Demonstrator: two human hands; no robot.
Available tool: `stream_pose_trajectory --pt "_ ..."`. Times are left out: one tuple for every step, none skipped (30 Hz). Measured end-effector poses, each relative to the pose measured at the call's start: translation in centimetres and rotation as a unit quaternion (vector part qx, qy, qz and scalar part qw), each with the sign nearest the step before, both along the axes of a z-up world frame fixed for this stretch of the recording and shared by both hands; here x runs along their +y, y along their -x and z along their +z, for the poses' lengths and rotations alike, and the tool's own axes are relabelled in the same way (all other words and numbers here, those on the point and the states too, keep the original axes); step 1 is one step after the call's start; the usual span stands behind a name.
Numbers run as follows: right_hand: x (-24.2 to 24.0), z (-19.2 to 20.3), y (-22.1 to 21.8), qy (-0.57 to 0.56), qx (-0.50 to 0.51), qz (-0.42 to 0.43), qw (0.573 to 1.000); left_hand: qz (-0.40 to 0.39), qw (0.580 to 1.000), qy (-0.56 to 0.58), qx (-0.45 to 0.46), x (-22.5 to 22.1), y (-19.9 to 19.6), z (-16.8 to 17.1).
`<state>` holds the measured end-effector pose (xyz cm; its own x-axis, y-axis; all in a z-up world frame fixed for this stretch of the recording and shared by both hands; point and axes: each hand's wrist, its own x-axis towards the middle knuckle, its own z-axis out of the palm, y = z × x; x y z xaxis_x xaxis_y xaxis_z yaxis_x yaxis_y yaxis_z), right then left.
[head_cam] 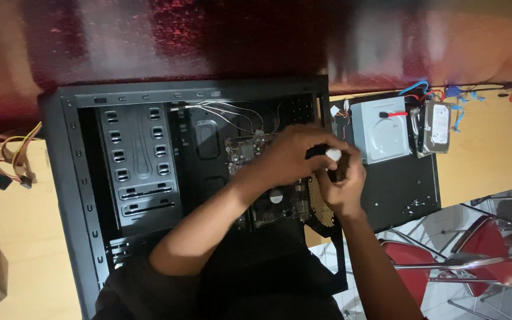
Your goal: Installing and securing a motherboard inside a computer case using a screwdriver.
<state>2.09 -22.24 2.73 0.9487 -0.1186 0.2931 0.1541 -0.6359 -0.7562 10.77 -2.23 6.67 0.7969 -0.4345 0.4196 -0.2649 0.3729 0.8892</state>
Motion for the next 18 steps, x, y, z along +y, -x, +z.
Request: stream_pose_trajectory --pt "0.1 0.3 -0.3 0.001 0.001 0.0 1.0 0.0 1.0 0.001 0.001 0.2 -0.1 0.3" --pt "0.3 0.7 -0.5 0.018 -0.009 0.0 1.0 0.011 0.999 -0.019 -0.028 0.4 0.0 0.6" --pt "0.5 1.0 -0.7 0.035 -0.02 0.001 0.999 0.022 0.997 -0.038 -0.056 0.7 0.0 0.8" --pt "0.6 1.5 -0.9 0.035 -0.019 0.001 0.999 0.022 0.997 -0.039 -0.055 0.2 0.0 -0.1" --pt "0.6 1.9 -1.2 0.043 -0.006 0.009 0.999 0.048 0.995 -0.062 -0.062 -0.2 -0.1 -0.9" --pt "0.7 2.4 -1.4 0.051 0.007 0.017 0.999 0.073 0.991 -0.086 -0.069 -0.7 -0.1 -1.8" --pt "1.4 2.7 -1.4 0.051 0.008 0.017 0.999 0.072 0.991 -0.086 -0.067 -0.1 -0.2 -1.3" --pt "1.9 3.2 -1.3 0.054 0.011 0.008 0.998 0.081 0.984 -0.121 -0.098 0.2 -0.4 -0.7" --pt "2.4 3.6 -1.3 0.057 0.014 0.0 0.998 0.091 0.975 -0.154 -0.129 0.5 -0.6 -0.1" --pt "2.6 3.7 -1.3 0.059 0.014 -0.005 0.998 0.086 0.976 -0.151 -0.13 0.5 -0.5 0.2" --pt "2.9 3.8 -1.2 0.045 0.003 -0.012 0.999 0.076 0.979 -0.14 -0.127 0.6 -0.4 0.5" --pt "3.4 3.7 -1.3 0.03 -0.008 -0.016 0.999 0.069 0.981 -0.131 -0.124 1.0 -0.4 0.7" --pt "3.4 3.8 -1.4 0.03 -0.008 -0.018 0.999 0.068 0.981 -0.13 -0.124 1.0 -0.3 1.0" --pt "3.2 4.0 -1.6 -0.022 -0.019 0.034 0.999 0.065 0.98 -0.142 -0.122 1.1 -0.2 1.3" --pt "3.1 4.2 -1.8 -0.074 -0.03 0.085 0.993 0.062 0.979 -0.153 -0.12 1.2 -0.2 1.6" --pt "2.9 4.1 -1.7 -0.074 -0.029 0.085 0.993 0.062 0.979 -0.152 -0.12 1.2 -0.2 1.6" --pt "2.7 4.0 -1.6 -0.066 -0.024 0.083 0.994 0.067 0.981 -0.151 -0.103 1.2 -0.3 1.6" --pt "2.5 3.9 -1.6 -0.057 -0.018 0.082 0.995 0.074 0.982 -0.15 -0.086 1.3 -0.3 1.6"
